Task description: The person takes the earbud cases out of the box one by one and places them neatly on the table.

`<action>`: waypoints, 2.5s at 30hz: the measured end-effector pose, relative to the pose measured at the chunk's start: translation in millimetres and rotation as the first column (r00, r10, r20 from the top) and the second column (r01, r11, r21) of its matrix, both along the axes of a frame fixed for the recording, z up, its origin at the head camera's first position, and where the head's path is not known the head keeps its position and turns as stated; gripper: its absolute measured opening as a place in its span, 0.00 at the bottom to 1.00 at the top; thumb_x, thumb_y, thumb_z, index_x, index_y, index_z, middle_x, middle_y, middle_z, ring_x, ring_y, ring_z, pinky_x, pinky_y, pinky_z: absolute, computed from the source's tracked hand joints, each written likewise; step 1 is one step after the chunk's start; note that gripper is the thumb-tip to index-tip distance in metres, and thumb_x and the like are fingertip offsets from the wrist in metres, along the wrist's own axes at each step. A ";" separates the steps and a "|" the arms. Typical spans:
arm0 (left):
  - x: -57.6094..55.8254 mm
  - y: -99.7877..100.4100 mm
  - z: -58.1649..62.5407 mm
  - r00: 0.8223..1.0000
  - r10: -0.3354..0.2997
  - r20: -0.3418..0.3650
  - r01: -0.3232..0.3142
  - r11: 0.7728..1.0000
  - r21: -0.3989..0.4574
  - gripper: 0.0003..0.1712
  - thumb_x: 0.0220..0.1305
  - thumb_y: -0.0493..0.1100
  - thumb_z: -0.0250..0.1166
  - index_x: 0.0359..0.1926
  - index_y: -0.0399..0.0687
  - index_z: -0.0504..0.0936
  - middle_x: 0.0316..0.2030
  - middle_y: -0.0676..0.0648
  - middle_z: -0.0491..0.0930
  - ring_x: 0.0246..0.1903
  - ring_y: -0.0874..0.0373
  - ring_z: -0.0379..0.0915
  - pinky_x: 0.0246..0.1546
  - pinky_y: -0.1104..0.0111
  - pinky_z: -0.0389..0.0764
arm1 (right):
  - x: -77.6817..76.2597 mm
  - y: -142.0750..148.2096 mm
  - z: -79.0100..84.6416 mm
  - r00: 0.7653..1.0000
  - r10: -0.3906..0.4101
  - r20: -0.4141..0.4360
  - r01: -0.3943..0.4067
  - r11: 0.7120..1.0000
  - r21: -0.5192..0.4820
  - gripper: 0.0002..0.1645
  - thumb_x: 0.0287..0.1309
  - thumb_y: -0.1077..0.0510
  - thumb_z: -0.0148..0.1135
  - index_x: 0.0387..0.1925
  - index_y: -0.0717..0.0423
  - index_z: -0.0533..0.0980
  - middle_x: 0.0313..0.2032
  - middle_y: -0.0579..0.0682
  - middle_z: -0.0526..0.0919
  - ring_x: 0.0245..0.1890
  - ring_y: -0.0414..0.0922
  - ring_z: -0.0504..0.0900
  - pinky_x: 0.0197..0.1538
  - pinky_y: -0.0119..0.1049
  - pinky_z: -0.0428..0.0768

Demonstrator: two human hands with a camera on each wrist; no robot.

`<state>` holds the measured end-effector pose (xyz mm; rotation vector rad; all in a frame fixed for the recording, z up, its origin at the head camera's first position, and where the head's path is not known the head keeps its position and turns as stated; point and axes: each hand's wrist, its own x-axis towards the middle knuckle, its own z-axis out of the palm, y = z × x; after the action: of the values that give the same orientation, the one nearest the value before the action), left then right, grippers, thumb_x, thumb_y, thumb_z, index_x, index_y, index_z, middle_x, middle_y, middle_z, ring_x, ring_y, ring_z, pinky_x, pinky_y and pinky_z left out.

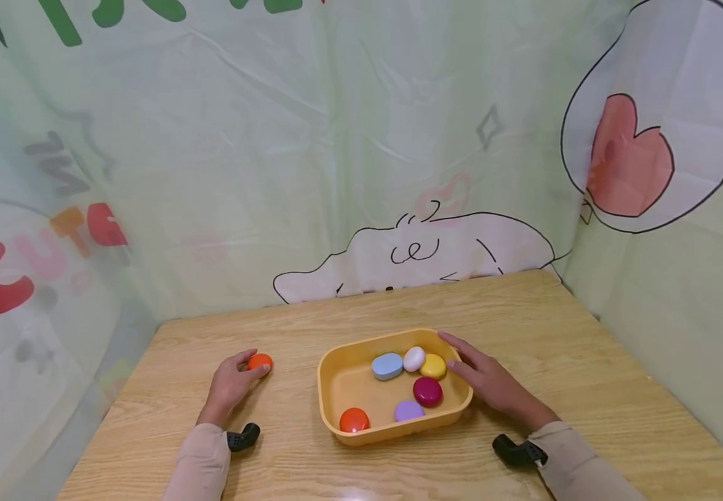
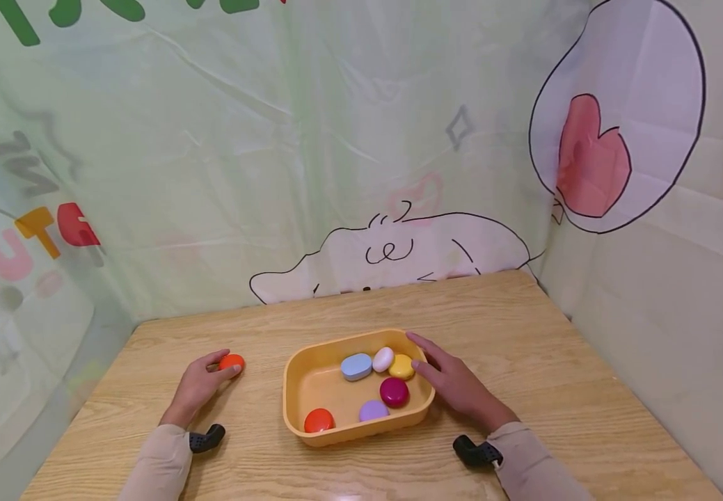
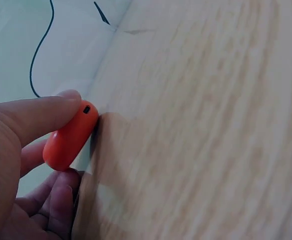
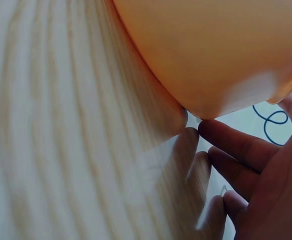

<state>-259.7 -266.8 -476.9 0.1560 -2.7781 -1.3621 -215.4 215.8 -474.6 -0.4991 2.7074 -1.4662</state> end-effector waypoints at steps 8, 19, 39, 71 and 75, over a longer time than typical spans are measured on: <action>2.1 -4.0 1.4 0.998 0.059 -0.004 -0.058 0.989 0.134 0.39 0.65 0.52 0.69 0.70 0.38 0.68 0.64 0.31 0.67 0.62 0.39 0.65 0.61 0.49 0.69 | -0.5 -0.5 0.2 1.000 0.006 -0.004 -0.006 1.000 -0.020 0.33 0.76 0.47 0.50 0.77 0.41 0.57 0.75 0.55 0.59 0.73 0.61 0.58 0.67 0.60 0.62; 8.4 1.4 16.5 0.988 0.152 0.036 -0.155 0.932 0.328 0.32 0.71 0.60 0.60 0.65 0.44 0.75 0.56 0.40 0.75 0.47 0.48 0.71 0.47 0.64 0.74 | -0.9 0.4 2.5 1.000 0.015 -0.012 -0.015 1.000 -0.024 0.33 0.76 0.48 0.50 0.77 0.41 0.57 0.75 0.55 0.59 0.73 0.61 0.58 0.67 0.60 0.63; 9.5 47.7 34.8 0.989 -0.131 -0.067 0.147 0.920 0.364 0.29 0.72 0.59 0.59 0.59 0.40 0.80 0.48 0.40 0.82 0.39 0.51 0.78 0.48 0.59 0.80 | 3.6 0.5 0.7 1.000 -0.006 0.028 0.006 1.000 -0.012 0.33 0.75 0.47 0.51 0.77 0.42 0.58 0.75 0.55 0.59 0.73 0.61 0.57 0.67 0.60 0.62; 10.3 114.7 77.1 0.740 -0.672 0.005 0.653 0.721 0.231 0.21 0.71 0.48 0.64 0.57 0.39 0.80 0.52 0.36 0.81 0.46 0.52 0.79 0.49 0.62 0.81 | 1.4 0.6 1.7 1.000 -0.002 0.018 0.003 1.000 -0.017 0.33 0.75 0.47 0.51 0.77 0.41 0.58 0.75 0.55 0.60 0.73 0.61 0.58 0.66 0.60 0.63; 8.2 122.8 80.9 0.671 -0.739 0.064 0.727 0.672 0.138 0.22 0.69 0.50 0.65 0.56 0.40 0.82 0.51 0.42 0.83 0.48 0.56 0.79 0.51 0.63 0.78 | 1.1 0.4 1.3 1.000 0.000 0.013 0.000 1.000 -0.014 0.33 0.75 0.47 0.51 0.77 0.41 0.58 0.74 0.55 0.60 0.73 0.61 0.59 0.66 0.60 0.64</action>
<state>-251.4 -144.1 -396.1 -1.0505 -2.9814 -1.6493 -214.3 216.1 -473.3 -0.4891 2.6888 -1.4847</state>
